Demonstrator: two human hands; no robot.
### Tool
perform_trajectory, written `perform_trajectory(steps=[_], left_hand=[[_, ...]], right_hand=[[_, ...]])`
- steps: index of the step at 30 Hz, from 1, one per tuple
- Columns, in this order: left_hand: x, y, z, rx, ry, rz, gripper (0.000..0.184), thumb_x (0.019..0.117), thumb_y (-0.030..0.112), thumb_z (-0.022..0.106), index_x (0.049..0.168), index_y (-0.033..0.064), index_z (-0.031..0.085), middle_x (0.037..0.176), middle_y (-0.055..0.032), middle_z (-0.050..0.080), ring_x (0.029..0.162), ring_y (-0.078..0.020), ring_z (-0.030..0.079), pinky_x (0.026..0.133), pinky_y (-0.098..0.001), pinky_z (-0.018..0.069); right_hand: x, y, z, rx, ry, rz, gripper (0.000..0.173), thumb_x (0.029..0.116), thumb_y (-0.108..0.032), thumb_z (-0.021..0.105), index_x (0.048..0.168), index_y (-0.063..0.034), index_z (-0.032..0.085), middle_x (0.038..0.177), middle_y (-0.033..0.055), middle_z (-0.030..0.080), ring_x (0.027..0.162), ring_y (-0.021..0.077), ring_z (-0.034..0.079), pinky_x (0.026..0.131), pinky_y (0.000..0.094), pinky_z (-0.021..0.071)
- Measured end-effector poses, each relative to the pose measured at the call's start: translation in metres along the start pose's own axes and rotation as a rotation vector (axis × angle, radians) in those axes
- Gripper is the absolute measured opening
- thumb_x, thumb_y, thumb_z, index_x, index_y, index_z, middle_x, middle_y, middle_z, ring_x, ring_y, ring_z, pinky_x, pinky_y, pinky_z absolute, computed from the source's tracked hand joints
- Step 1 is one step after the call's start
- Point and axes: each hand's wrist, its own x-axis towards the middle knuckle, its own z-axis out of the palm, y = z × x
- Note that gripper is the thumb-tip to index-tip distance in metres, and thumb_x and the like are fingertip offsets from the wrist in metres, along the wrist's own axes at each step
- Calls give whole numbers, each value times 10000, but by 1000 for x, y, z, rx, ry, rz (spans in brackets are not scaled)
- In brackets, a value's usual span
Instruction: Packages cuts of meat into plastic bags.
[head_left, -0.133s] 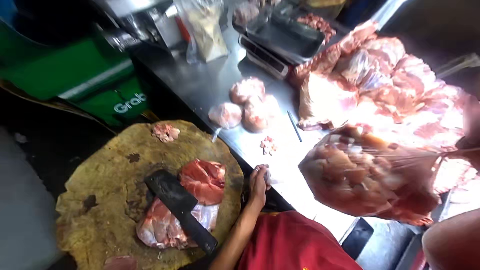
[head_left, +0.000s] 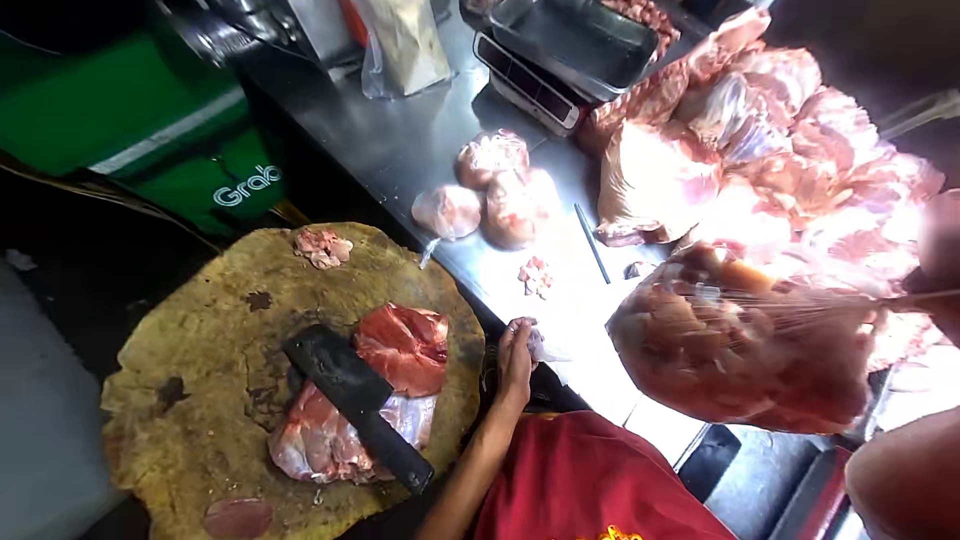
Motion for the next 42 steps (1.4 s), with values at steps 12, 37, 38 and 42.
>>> perform_trajectory(steps=[12,37,38,42], left_hand=[[-8,-14,-31,134,-149,213,387,1093,136,358,1401,-12,541,1265,-112,660,1124,-98,625,1011,-304,507],[-31,-65,-59,725,-595,174,371,961,171,663,1232,-82,640,1151,-153,706,1089,-132,669,1020,-328,530],[-31,-54,-41,848,-592,189,443,923,275,740,1199,-63,662,1116,-151,717,1067,-158,682,999,-354,542],[-17,-42,10,1118,-342,165,462,965,421,681,1112,-17,705,1002,-182,717,962,-282,694,908,-502,545]], right_hand=[[31,51,147,53,48,29,239,903,-408,682,717,-258,699,648,-144,589,625,-17,561,592,180,456],[58,179,178,839,777,145,421,999,-168,391,587,-146,480,497,-43,436,401,60,417,415,204,367],[61,178,180,830,787,148,417,1001,-158,380,594,-151,470,497,-44,429,400,59,411,415,202,367],[58,174,181,769,828,125,400,998,-142,381,608,-157,468,504,-51,421,407,48,399,424,193,359]])
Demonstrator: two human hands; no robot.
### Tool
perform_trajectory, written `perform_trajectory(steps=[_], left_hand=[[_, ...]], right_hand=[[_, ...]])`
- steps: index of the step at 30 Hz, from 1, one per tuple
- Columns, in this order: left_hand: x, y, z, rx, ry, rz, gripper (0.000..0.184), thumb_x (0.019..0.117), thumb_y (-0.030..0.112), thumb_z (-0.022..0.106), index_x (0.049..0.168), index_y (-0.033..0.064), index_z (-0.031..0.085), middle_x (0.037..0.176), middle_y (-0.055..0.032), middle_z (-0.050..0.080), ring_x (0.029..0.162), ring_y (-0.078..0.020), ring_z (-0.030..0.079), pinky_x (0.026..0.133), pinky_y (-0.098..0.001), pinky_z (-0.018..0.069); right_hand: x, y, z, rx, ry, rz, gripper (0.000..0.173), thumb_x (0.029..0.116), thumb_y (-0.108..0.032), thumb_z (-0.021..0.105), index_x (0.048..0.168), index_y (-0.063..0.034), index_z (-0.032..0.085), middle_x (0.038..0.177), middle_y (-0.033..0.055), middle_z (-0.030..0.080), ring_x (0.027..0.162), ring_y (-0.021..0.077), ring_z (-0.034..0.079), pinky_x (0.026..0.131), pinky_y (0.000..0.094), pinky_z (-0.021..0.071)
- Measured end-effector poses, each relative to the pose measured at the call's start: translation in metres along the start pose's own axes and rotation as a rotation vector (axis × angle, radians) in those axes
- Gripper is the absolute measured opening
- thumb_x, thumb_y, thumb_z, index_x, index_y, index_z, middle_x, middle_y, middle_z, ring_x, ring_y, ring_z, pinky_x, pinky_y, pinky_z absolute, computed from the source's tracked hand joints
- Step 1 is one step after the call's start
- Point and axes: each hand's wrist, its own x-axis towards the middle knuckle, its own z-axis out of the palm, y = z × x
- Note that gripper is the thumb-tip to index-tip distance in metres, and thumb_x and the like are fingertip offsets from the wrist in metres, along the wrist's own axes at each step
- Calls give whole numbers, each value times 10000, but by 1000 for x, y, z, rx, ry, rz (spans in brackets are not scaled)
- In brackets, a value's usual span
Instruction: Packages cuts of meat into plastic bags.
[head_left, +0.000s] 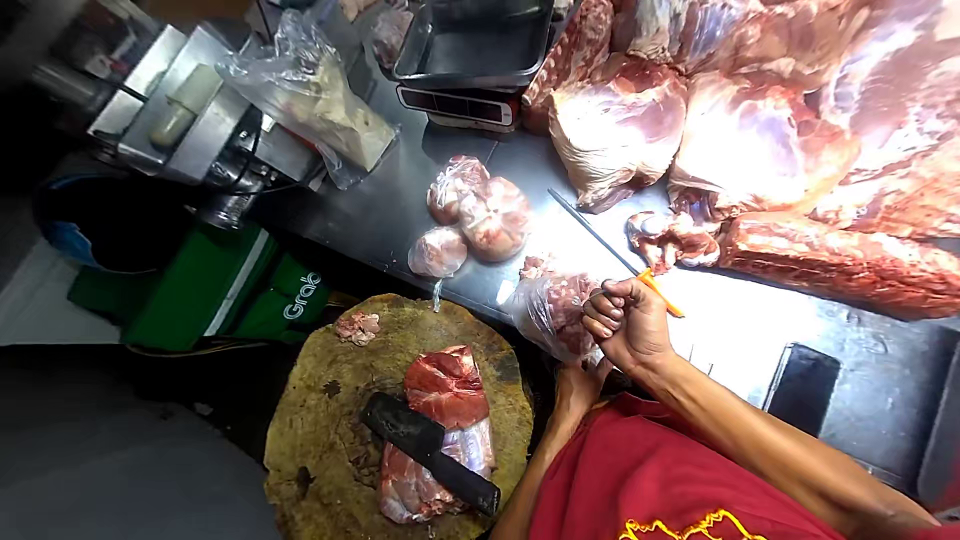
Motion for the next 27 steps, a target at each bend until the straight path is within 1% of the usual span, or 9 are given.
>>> perform_trajectory(steps=[5,10,12,14,17,19,21,25,27], left_hand=[[20,4,8,-104,148,50,313,1027,267,617,1158,-3,706,1069,-162,727,1031,-237,693,957,-456,535],[26,0,-6,-187,177,47,244,1018,233,623,994,12,726,856,-83,704,825,-148,674,814,-390,553],[26,-5,-14,-263,202,39,246,1014,240,632,1000,10,717,857,-72,707,808,-129,680,806,-365,568],[26,-11,-24,-374,270,63,237,1009,217,633,1008,-5,715,882,-78,719,841,-120,687,838,-351,570],[29,-16,-35,-546,451,85,187,1019,140,605,915,-15,613,754,-35,617,715,-86,615,727,-291,542],[32,-30,-34,-568,529,86,139,957,48,655,1018,-44,570,798,-78,646,710,-112,650,694,-290,577],[23,-43,-26,-489,490,16,316,906,8,675,1187,-90,568,940,-154,653,757,-168,657,696,-333,587],[-17,-24,-25,-710,306,1,120,958,1,605,1068,-45,616,772,-50,667,606,-89,630,589,-254,568],[-20,-2,-45,-885,355,42,168,1009,52,559,1153,-26,599,820,-37,645,617,-80,595,583,-245,545]], right_hand=[[-13,-11,2,-110,-44,-111,349,977,-126,400,643,-170,489,527,-67,432,425,30,402,435,183,358],[-23,-15,14,-340,-94,-125,342,990,-129,408,658,-165,481,533,-79,385,428,10,357,424,168,312],[-21,-18,20,-466,-88,-151,358,992,-125,404,642,-167,468,523,-78,365,430,16,336,428,181,293],[-18,-20,26,-546,-105,-165,365,1011,-133,406,654,-163,474,526,-74,373,436,19,341,431,183,296],[-10,-25,37,-603,-122,-181,355,1034,-169,426,690,-158,516,547,-67,427,449,24,382,447,185,338],[-5,-32,42,-610,-114,-210,350,1053,-192,424,722,-158,531,567,-60,443,452,28,389,444,183,348],[-3,-37,46,-593,-98,-240,357,1062,-209,425,726,-158,532,574,-50,450,446,35,387,433,183,352],[-7,-38,35,-628,-91,-243,354,1060,-195,431,719,-147,514,564,-37,456,444,46,411,440,191,381],[-10,-36,21,-683,-104,-217,340,1035,-169,454,702,-143,514,545,-43,431,447,41,401,446,192,359]])
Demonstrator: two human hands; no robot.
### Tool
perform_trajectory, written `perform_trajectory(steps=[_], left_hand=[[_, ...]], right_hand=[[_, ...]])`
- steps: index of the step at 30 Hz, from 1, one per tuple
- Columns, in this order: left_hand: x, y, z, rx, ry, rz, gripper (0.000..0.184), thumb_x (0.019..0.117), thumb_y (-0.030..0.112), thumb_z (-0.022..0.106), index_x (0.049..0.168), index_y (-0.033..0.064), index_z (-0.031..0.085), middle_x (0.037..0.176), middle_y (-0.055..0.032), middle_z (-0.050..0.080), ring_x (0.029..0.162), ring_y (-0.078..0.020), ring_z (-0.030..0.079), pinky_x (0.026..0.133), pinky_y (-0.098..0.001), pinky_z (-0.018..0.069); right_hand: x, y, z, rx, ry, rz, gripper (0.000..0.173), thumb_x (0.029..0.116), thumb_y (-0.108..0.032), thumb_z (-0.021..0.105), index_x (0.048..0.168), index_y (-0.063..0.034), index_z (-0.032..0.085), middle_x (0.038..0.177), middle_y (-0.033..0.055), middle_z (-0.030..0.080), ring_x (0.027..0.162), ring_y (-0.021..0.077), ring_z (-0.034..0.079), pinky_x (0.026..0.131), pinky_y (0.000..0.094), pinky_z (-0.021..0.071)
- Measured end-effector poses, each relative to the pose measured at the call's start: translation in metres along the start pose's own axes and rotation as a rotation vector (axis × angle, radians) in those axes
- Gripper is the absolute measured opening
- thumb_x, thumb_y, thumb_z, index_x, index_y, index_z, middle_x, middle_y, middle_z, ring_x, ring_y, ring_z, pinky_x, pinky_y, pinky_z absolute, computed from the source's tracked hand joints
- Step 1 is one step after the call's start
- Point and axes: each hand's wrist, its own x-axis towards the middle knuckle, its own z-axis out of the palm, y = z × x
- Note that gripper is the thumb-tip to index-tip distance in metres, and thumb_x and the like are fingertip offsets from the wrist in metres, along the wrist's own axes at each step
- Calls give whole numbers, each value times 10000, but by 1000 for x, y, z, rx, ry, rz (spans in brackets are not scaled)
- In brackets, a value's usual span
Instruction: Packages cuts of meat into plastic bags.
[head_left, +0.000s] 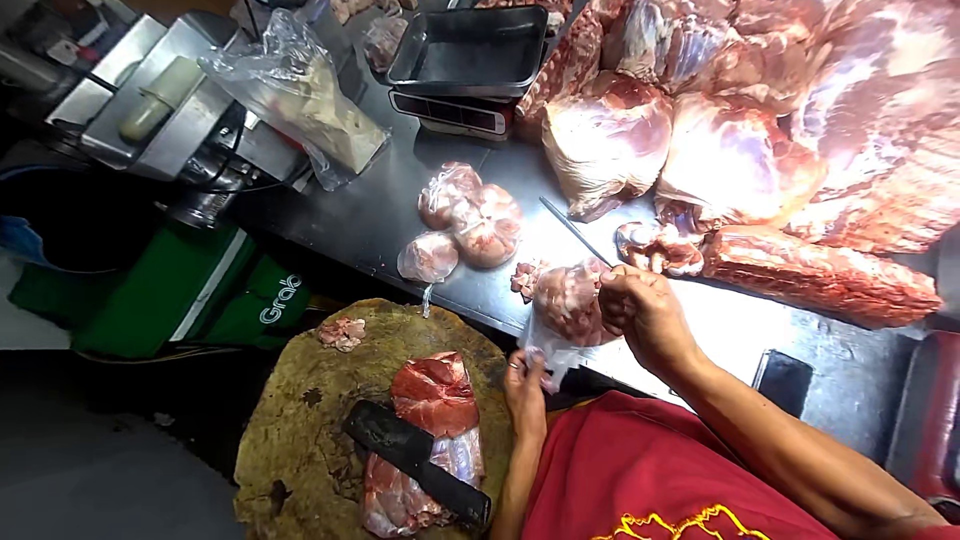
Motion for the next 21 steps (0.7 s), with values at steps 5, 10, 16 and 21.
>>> perform_trajectory(steps=[5,10,16,21], left_hand=[[58,35,13,-61,7,-21,238,1036,54,527,1255,23,616,920,-44,642,593,-61,516,523,-205,447],[57,24,23,245,-136,-46,282,1017,136,623,1270,19,663,1013,-71,679,774,-86,598,660,-248,497],[4,19,32,267,-146,25,390,955,107,673,1313,-7,567,828,-54,658,701,-100,618,639,-259,522],[-6,0,10,321,-121,-34,305,981,121,653,1227,-38,567,823,-70,657,687,-124,650,639,-284,571]], right_hand=[[5,21,-29,-117,-59,5,325,964,-130,473,642,-164,484,503,-66,382,422,22,348,428,195,299],[15,15,-31,-100,-132,-25,340,933,-111,485,599,-171,464,472,-70,357,399,12,327,409,189,267],[11,1,-26,-34,-120,-63,333,969,-137,484,637,-148,498,487,-57,351,401,18,317,403,185,265],[-5,3,-13,6,-114,-44,341,978,-138,495,637,-151,485,516,-55,394,437,24,369,440,188,312]])
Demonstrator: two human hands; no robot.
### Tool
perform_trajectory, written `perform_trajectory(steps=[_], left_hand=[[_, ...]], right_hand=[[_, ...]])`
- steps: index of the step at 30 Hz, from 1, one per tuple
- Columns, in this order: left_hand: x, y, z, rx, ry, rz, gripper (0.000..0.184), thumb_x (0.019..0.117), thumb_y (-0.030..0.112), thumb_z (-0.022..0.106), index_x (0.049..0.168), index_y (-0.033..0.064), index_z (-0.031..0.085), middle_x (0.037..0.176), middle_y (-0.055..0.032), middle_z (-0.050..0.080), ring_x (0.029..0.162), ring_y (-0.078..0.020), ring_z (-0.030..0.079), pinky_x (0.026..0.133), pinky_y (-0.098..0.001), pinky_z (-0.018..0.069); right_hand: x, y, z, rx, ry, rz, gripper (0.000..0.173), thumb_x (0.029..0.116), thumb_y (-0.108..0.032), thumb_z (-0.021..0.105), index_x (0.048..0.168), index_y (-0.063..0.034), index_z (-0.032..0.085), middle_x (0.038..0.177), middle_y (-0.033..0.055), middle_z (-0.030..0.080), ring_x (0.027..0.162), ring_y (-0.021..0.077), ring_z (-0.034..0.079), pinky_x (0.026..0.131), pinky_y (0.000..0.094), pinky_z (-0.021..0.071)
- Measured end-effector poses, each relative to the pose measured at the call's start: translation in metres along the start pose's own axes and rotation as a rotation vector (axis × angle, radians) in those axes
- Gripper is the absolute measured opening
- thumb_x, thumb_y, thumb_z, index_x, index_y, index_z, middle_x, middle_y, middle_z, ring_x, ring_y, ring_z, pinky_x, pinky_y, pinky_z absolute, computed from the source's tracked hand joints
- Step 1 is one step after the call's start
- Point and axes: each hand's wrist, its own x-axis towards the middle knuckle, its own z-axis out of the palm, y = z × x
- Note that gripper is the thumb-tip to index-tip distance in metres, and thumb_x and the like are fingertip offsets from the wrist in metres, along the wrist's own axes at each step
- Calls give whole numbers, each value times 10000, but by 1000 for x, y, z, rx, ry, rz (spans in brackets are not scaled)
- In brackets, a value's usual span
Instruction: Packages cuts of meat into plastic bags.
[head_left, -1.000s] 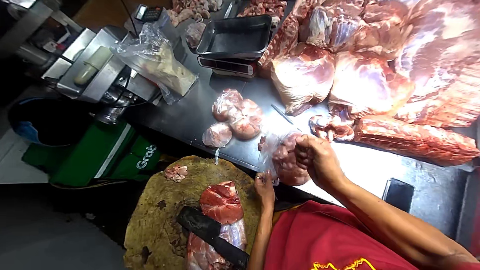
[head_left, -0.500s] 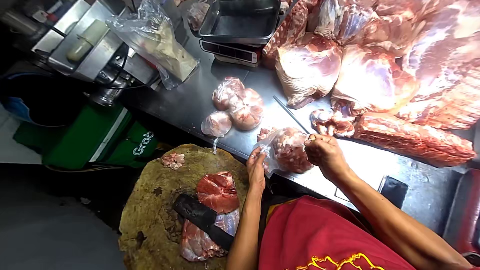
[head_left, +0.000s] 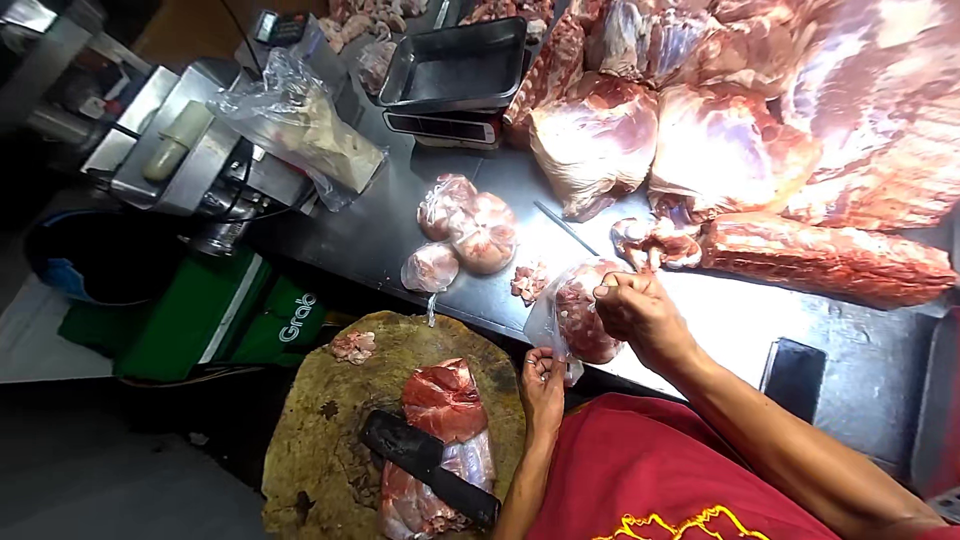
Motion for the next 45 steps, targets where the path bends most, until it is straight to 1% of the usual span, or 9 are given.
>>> perform_trajectory(steps=[5,8,12,15,17,24,36,41,45], left_hand=[[4,-10,31,-167,-260,-132,673,876,59,770,1419,-59,391,1193,-154,675,1071,-144,683,954,-319,576],[15,-13,51,-245,-108,-53,435,900,50,726,1284,-50,549,1089,-90,697,995,-84,670,918,-272,559],[27,-13,42,-257,156,-30,566,888,42,769,1352,-63,461,1189,-179,669,1085,-166,669,967,-318,561],[39,-13,29,-156,307,-62,324,1019,230,635,1184,-44,586,992,-128,668,936,-160,630,868,-341,524],[41,1,26,-108,354,-127,440,1068,400,529,930,0,650,765,-51,598,738,-123,590,729,-307,517],[7,112,-2,-394,-72,324,247,1007,34,510,781,89,590,643,27,568,568,-35,536,570,-186,479],[5,136,11,-245,-235,404,261,1051,55,466,1092,-34,708,588,28,523,466,-33,462,472,-183,439],[-1,166,30,-172,-291,374,249,1036,29,462,1118,-49,684,629,8,546,506,-38,498,499,-178,457],[-4,196,37,-146,-342,407,280,1037,53,462,1167,-32,695,642,20,545,521,-34,486,506,-176,438]], right_hand=[[-8,8,26,76,71,-25,294,1009,-152,501,718,-126,532,584,-20,481,500,64,468,497,217,415],[-14,10,29,79,64,-27,284,1010,-143,497,731,-121,545,593,-26,503,507,53,489,504,206,435],[-7,0,17,46,94,-41,279,1018,-142,474,752,-116,554,629,-12,541,538,73,522,542,222,472],[3,-1,22,13,32,-69,265,1015,-149,498,760,-128,565,626,-24,543,544,62,526,544,223,472],[16,-2,27,-44,2,-78,289,1013,-151,520,725,-138,546,591,-41,504,509,44,479,505,208,425],[37,0,1,-114,-37,-13,357,1004,-170,523,652,-114,499,524,-12,449,435,63,419,440,219,363],[30,-15,-18,-197,-185,12,332,955,-130,579,632,-97,510,513,-19,441,440,50,401,439,222,308],[36,-18,-28,-289,-215,31,369,1020,-179,405,786,-76,671,652,-29,625,546,26,539,515,214,433],[39,-29,-35,-322,-262,-41,424,1008,-171,348,772,-67,685,636,-25,622,503,21,501,473,205,399]])
